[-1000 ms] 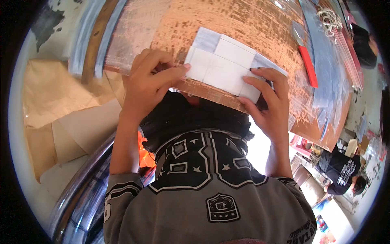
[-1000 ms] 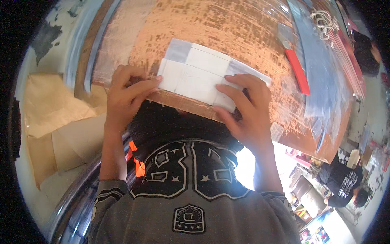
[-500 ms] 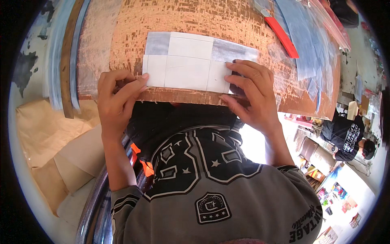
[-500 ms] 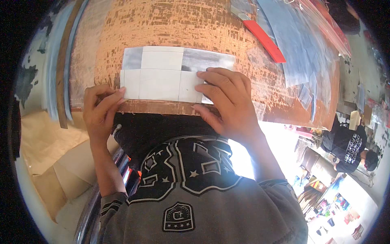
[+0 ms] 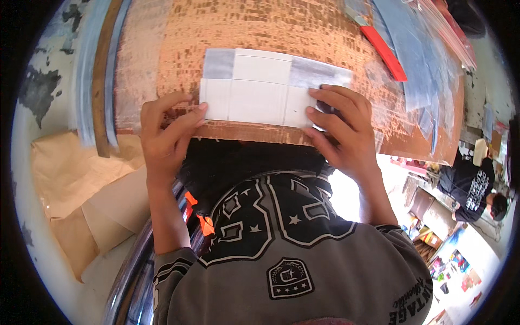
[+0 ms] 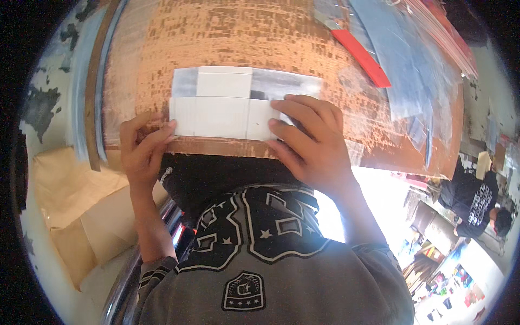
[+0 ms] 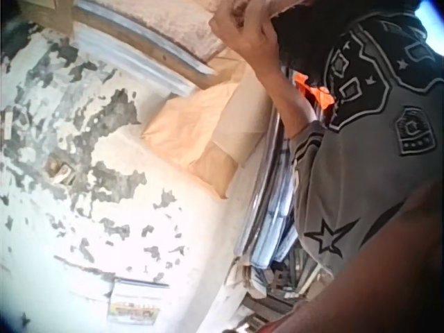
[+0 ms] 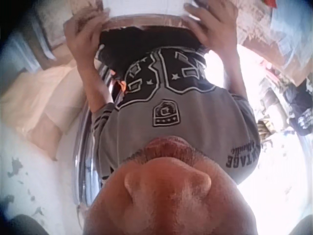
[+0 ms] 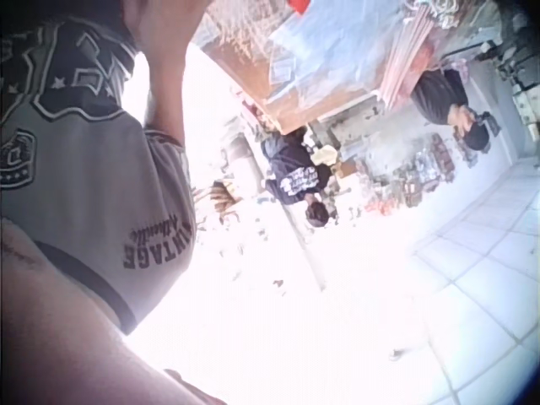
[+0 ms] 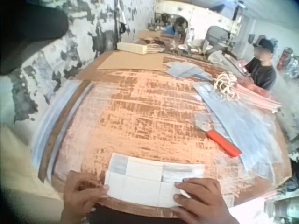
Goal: The person cuts a small piece of plastic from a larger rectangular sheet using a utility knife and a wooden ruler as a guide on a work table.
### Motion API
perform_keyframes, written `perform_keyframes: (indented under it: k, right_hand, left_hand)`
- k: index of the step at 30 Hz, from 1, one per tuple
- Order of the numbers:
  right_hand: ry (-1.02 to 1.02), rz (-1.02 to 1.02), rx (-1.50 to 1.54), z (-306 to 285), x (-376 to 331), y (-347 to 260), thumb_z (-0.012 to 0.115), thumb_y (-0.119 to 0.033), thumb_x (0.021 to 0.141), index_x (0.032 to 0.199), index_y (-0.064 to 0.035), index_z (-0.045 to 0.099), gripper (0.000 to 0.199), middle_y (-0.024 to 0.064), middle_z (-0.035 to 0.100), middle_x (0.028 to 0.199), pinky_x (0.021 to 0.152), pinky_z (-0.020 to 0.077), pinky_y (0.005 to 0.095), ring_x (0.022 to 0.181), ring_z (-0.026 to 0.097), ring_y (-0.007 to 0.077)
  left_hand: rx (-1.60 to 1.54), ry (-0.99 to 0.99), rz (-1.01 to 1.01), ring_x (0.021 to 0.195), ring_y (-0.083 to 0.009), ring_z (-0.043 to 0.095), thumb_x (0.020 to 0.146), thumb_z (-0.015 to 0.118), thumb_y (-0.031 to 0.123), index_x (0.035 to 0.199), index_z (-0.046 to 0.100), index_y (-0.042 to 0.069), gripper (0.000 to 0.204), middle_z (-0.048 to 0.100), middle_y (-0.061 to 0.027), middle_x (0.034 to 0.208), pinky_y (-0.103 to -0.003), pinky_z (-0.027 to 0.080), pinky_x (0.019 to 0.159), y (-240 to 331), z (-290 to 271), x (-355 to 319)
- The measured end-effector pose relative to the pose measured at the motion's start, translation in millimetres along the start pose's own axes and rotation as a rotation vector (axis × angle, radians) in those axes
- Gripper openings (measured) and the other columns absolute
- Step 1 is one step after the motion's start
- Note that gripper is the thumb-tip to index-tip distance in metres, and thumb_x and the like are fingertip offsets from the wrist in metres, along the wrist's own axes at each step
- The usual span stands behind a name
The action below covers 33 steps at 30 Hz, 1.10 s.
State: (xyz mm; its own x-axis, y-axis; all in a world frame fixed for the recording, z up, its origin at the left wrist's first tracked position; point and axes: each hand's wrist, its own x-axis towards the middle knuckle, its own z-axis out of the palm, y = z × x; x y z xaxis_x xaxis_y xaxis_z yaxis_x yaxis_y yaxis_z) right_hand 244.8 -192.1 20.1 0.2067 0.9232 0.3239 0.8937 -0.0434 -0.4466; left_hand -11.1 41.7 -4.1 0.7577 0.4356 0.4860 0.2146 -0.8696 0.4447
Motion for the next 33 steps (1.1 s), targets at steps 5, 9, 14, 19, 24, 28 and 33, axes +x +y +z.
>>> perform_keyframes:
  k: [5, 9, 14, 19, 24, 28, 33]
  right_hand:
    - [0.006, 0.008, -0.008, 2.4, -0.4, -0.9, 0.087, -0.016, 0.082, 0.111, -0.0105, 0.076, 0.031, 0.0078, 0.07, 0.136, 0.106, 0.0443, 0.0489, 0.13, 0.062, 0.0335]
    - [-0.001, 0.001, 0.0, 1.8, 0.0, -0.1, 0.087, -0.015, 0.081, 0.11, -0.0098, 0.076, 0.031, 0.0085, 0.071, 0.136, 0.107, 0.0444, 0.0483, 0.131, 0.063, 0.0341]
    - [-0.001, -0.004, -0.009, 3.4, 0.7, -1.4, 0.088, -0.013, 0.08, 0.107, -0.0088, 0.076, 0.029, 0.0103, 0.072, 0.135, 0.108, 0.0466, 0.0469, 0.131, 0.063, 0.0352]
    - [-0.006, 0.008, -0.018, 1.3, 1.6, -3.7, 0.089, -0.011, 0.079, 0.104, -0.0054, 0.077, 0.028, 0.0134, 0.074, 0.132, 0.107, 0.0506, 0.047, 0.13, 0.064, 0.0384]
    - [0.014, 0.006, 0.028, 0.5, 0.6, 1.8, 0.089, -0.013, 0.079, 0.108, -0.0089, 0.077, 0.032, 0.0084, 0.073, 0.133, 0.107, 0.048, 0.0454, 0.13, 0.064, 0.034]
    - [-0.003, -0.007, 0.052, 0.7, 1.7, 3.9, 0.089, -0.014, 0.079, 0.112, -0.0085, 0.076, 0.036, 0.0072, 0.073, 0.134, 0.108, 0.0478, 0.0462, 0.13, 0.063, 0.0325]
    - [0.015, 0.005, 0.067, 0.2, -0.8, 5.2, 0.087, -0.014, 0.081, 0.113, -0.0066, 0.075, 0.034, 0.0074, 0.073, 0.134, 0.108, 0.0479, 0.0462, 0.129, 0.064, 0.0321]
  left_hand:
    - [-0.017, 0.007, 0.032, 0.098, -0.022, 0.061, 0.079, 0.086, 0.007, 0.109, 0.086, 0.016, 0.031, 0.077, -0.0016, 0.13, -0.032, 0.05, 0.082, -2.5, 1.8, -0.2]
    - [0.007, -0.047, 0.035, 0.099, -0.0218, 0.061, 0.084, 0.083, 0.011, 0.11, 0.085, 0.014, 0.026, 0.079, -0.0002, 0.129, -0.032, 0.048, 0.087, -4.0, -0.3, -2.3]
    - [-0.027, -0.059, 0.011, 0.097, -0.0213, 0.06, 0.086, 0.081, 0.013, 0.111, 0.084, 0.014, 0.025, 0.08, 0.0011, 0.128, -0.032, 0.047, 0.089, -2.0, -2.7, -2.5]
    - [-0.032, -0.059, 0.011, 0.097, -0.0216, 0.061, 0.086, 0.081, 0.013, 0.11, 0.084, 0.013, 0.024, 0.08, 0.0005, 0.128, -0.033, 0.047, 0.088, -2.9, -2.6, -2.5]
    - [0.0, -0.076, 0.032, 0.099, -0.0226, 0.062, 0.086, 0.081, 0.012, 0.107, 0.083, 0.012, 0.022, 0.08, 0.0, 0.127, -0.033, 0.048, 0.089, -4.9, -0.8, 0.9]
    - [0.007, -0.071, -0.026, 0.1, -0.0227, 0.063, 0.084, 0.083, 0.009, 0.106, 0.084, 0.012, 0.022, 0.081, -0.0007, 0.126, -0.033, 0.05, 0.092, 0.4, -1.8, -2.9]
    - [-0.002, -0.026, 0.001, 0.093, -0.0215, 0.059, 0.083, 0.084, 0.01, 0.103, 0.085, 0.011, 0.021, 0.082, 0.003, 0.122, -0.031, 0.048, 0.087, 0.8, 3.2, 2.1]
